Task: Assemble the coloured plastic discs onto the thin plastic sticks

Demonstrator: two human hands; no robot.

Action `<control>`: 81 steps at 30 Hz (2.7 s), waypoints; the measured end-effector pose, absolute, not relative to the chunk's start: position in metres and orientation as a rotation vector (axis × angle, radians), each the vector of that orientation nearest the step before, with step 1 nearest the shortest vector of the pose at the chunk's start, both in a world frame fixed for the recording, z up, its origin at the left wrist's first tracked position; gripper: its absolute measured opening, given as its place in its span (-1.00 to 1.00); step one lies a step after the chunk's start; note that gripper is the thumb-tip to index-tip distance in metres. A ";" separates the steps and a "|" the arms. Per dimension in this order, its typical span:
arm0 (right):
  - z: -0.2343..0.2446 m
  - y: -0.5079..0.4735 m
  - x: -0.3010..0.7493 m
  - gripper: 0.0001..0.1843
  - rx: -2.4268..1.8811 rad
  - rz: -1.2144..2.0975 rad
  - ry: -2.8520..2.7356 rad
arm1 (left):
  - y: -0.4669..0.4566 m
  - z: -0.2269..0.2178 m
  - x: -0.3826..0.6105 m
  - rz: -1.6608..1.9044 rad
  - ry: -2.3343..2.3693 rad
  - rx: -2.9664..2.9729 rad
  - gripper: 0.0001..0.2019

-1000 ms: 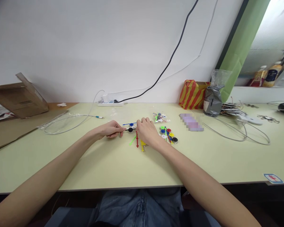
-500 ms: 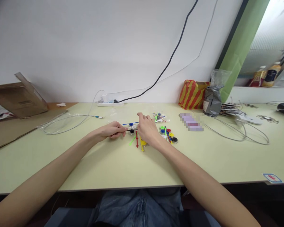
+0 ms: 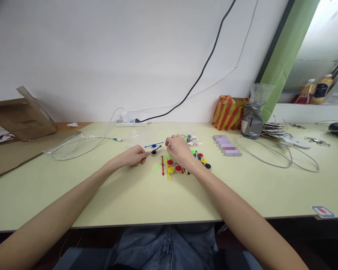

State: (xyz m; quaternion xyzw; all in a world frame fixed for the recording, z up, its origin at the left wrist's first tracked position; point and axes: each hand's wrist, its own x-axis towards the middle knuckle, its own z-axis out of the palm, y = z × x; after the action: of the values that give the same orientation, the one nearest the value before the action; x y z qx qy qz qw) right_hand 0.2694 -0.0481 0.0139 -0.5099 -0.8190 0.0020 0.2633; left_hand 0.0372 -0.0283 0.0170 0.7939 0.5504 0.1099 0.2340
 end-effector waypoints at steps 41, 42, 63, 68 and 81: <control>0.027 -0.067 0.271 -0.79 -1.247 0.098 -2.505 | -0.048 0.010 0.059 0.414 0.879 2.890 -0.77; 0.026 -0.067 0.271 -0.80 -1.259 0.095 -2.497 | -0.046 0.010 0.058 0.407 0.906 2.909 -0.77; 0.012 -0.059 0.266 -0.47 -1.213 -0.198 -2.331 | -0.035 0.028 0.043 0.584 1.125 3.045 -0.73; 0.011 -0.060 0.263 -0.54 -1.141 -0.192 -2.404 | -0.039 0.026 0.046 0.820 1.113 2.820 -0.79; 0.028 -0.052 0.282 -0.79 -1.108 0.167 -2.232 | -0.057 0.026 0.068 0.931 1.078 1.997 -0.66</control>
State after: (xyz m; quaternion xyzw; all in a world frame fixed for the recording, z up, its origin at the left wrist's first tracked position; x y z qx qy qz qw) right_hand 0.2819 -0.0521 0.0275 -0.4207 -0.8477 0.0635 0.3167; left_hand 0.0682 -0.0572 0.0257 0.7663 0.4138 0.3572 0.3376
